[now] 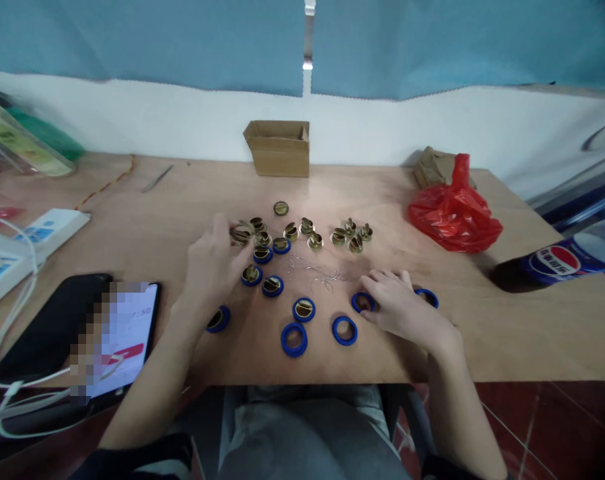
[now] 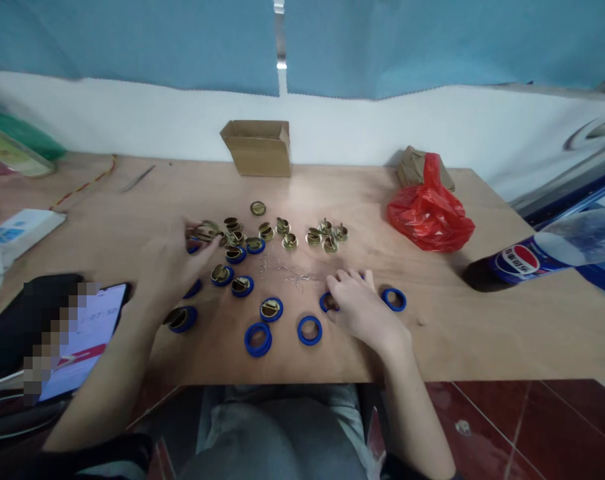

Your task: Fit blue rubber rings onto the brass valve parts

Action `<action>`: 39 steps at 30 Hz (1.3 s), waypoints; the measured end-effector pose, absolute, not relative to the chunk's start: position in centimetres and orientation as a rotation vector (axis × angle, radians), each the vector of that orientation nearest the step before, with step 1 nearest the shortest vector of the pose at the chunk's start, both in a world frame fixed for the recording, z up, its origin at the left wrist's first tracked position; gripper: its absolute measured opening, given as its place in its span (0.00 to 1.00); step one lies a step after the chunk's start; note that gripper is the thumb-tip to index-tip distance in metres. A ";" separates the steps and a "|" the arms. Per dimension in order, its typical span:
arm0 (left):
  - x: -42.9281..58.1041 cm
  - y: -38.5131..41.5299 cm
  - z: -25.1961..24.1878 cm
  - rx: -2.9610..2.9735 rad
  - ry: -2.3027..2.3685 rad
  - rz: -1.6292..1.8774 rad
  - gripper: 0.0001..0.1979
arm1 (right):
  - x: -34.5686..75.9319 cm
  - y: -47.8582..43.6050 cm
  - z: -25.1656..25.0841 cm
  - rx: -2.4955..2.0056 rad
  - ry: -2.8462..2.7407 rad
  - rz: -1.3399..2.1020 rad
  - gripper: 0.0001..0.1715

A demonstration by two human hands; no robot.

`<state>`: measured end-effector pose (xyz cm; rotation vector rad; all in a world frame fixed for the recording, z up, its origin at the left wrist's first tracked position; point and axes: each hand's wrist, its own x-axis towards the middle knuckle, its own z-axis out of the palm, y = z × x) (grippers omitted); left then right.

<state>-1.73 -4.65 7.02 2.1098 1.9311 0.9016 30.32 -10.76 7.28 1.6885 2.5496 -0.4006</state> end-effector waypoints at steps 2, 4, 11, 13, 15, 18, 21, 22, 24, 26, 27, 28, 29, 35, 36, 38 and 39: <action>0.1 -5.8 7.3 2.183 1.640 1.050 0.13 | 30.3 -10.0 7.9 1.653 2.655 -0.404 0.09; 2.0 -6.8 7.2 2.213 1.372 1.077 0.13 | 30.2 -9.2 8.9 1.629 2.803 -0.444 0.10; 6.2 -8.1 4.3 2.085 1.052 1.093 0.14 | 28.4 -7.6 12.1 1.396 3.099 -0.940 0.16; 6.4 -8.3 3.4 2.022 1.102 1.081 0.15 | 28.0 -7.5 11.8 1.392 3.114 -1.008 0.15; 6.4 -8.4 2.8 1.870 1.120 1.050 0.15 | 27.7 -7.5 11.0 1.424 3.127 -1.043 0.15; 6.3 -8.4 2.2 1.579 1.076 1.031 0.18 | 27.3 -7.7 9.9 1.443 3.152 -1.056 0.18; 6.3 -8.3 2.0 1.408 1.056 1.046 0.19 | 26.9 -7.9 9.5 1.506 3.208 -0.955 0.19; 6.3 -8.2 2.0 1.388 1.056 1.057 0.19 | 26.8 -7.9 9.5 1.527 3.222 -0.919 0.19; 6.3 -8.2 2.2 1.377 1.067 1.089 0.19 | 26.6 -8.1 9.5 1.539 3.229 -0.858 0.20; 6.3 -8.2 2.4 1.383 1.110 1.132 0.18 | 26.4 -8.2 9.4 1.525 3.219 -0.820 0.21; 6.3 -8.3 2.5 1.387 1.140 1.147 0.18 | 26.3 -8.3 9.3 1.519 3.215 -0.804 0.21; 6.3 -8.4 2.7 1.390 1.168 1.155 0.18 | 26.2 -8.4 9.1 1.520 3.215 -0.784 0.20; 6.3 -8.5 2.8 1.394 1.189 1.159 0.17 | 26.1 -8.4 8.9 1.526 3.221 -0.760 0.20; 6.3 -8.8 2.4 1.418 1.137 1.125 0.23 | 25.5 -8.1 7.2 1.496 3.292 -0.500 0.18; 6.2 -8.8 2.3 1.397 1.114 1.116 0.24 | 25.3 -8.0 6.9 1.494 3.296 -0.454 0.18; 6.1 -8.8 2.2 1.335 1.053 1.100 0.26 | 25.1 -8.0 6.4 1.509 3.304 -0.398 0.20; 6.1 -8.8 2.3 1.303 1.010 1.094 0.26 | 25.0 -7.9 6.1 1.530 3.310 -0.402 0.20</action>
